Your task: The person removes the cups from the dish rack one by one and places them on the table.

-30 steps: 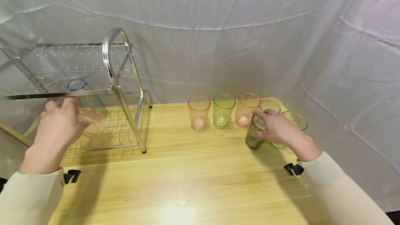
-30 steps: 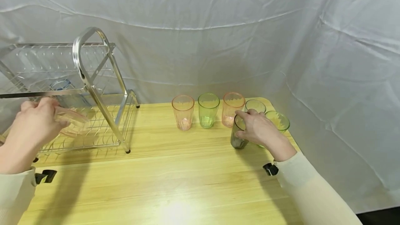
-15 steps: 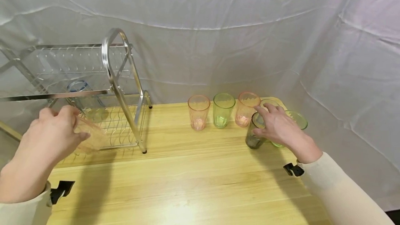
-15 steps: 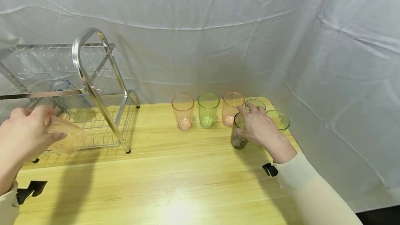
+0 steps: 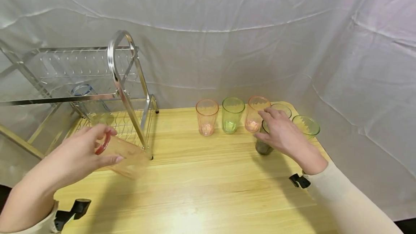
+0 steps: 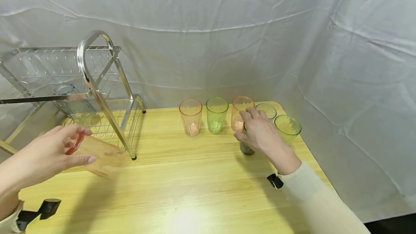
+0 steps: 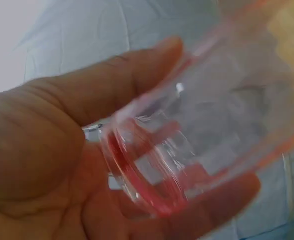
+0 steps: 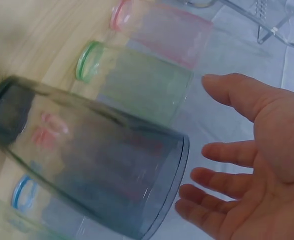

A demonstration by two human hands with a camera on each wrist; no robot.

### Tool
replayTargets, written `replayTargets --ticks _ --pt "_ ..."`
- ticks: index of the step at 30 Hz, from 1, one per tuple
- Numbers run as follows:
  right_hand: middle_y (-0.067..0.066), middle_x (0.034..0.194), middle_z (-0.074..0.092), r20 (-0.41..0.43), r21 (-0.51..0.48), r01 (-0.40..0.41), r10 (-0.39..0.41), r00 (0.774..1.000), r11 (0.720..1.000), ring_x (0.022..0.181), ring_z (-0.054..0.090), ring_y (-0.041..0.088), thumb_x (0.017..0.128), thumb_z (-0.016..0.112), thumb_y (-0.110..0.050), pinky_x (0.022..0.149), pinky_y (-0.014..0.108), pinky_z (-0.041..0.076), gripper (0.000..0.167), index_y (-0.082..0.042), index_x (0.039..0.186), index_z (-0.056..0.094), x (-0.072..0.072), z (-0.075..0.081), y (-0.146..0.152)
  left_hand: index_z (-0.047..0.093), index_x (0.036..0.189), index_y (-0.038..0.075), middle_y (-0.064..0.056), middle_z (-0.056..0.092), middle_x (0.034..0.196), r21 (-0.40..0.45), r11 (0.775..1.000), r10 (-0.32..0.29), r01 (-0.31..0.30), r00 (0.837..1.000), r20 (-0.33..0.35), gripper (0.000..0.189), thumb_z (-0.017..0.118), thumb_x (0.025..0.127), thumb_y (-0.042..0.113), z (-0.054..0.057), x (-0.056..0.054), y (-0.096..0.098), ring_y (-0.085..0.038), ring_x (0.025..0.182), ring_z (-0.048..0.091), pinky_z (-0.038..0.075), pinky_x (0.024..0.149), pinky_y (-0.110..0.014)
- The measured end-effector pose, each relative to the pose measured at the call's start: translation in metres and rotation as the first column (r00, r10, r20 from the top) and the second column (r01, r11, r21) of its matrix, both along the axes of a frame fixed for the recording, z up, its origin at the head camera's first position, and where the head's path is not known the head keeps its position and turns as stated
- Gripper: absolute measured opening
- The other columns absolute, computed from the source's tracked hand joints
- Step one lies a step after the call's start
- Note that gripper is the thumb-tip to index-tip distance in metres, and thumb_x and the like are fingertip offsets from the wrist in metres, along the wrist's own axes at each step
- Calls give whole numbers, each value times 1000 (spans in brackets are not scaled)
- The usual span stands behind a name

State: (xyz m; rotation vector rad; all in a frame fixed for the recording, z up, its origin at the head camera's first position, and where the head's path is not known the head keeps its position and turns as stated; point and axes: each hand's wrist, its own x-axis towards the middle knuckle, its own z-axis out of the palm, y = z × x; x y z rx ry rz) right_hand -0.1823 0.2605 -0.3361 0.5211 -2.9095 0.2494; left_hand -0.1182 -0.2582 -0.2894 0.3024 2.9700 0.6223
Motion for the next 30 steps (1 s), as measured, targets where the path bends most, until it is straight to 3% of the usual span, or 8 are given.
replayTargets --ticks 3,8,11,13,17,23,26,30 --pt "27 148 54 -32 -20 -28 27 999 999 135 49 52 95 79 -35 109 65 47 72 4 149 52 0 -3 -6 57 135 13 -17 60 121 87 996 -17 18 1000 -14 67 86 86 49 -6 0 8 -46 115 61 55 82 -54" --pt "25 139 62 -151 -75 -117 105 983 990 128 57 48 91 84 -30 107 61 49 67 7 141 58 -2 -11 -17 54 136 14 -12 51 109 210 978 10 -2 999 -37 67 88 86 43 -19 0 28 -32 102 53 46 76 -39" --pt "24 133 65 -212 -136 -182 151 966 974 125 60 46 88 87 -26 106 60 50 63 7 136 61 -3 -18 -24 52 141 16 -11 53 113 306 952 33 -26 999 -20 70 87 87 42 -28 1 44 -31 104 54 47 78 -39" --pt "23 133 66 -206 -191 -197 157 966 962 126 60 45 88 88 -24 105 61 51 62 6 136 62 -1 -21 -29 50 144 17 -11 56 123 379 925 41 -37 999 -1 71 87 88 41 -35 0 55 -33 111 57 50 82 -41" --pt "21 139 65 -136 -312 -179 143 980 933 127 61 42 89 86 -24 106 60 51 63 1 141 60 6 -25 -40 49 145 17 -15 56 136 550 833 41 -62 998 50 71 87 88 33 -53 -4 76 -32 113 61 55 83 -38" --pt "15 145 64 -108 -430 -202 172 979 880 137 57 37 90 86 -26 113 59 48 65 -4 145 60 21 -30 -55 46 145 14 -12 50 143 753 648 16 -118 990 141 71 88 88 20 -82 -7 106 -32 122 60 59 88 -28" --pt "13 145 65 -114 -477 -223 192 975 850 137 58 36 89 88 -26 116 60 44 68 -5 146 60 27 -33 -62 45 146 14 -6 48 149 790 596 11 -144 985 171 71 87 89 19 -91 -9 116 -31 132 56 58 92 -31" --pt "13 147 62 -93 -541 -253 242 966 802 131 62 33 87 89 -23 111 56 50 73 -9 151 56 33 -39 -70 44 147 10 -12 51 150 842 511 -5 -172 979 204 70 84 90 11 -99 -12 128 -32 133 57 57 95 -31"
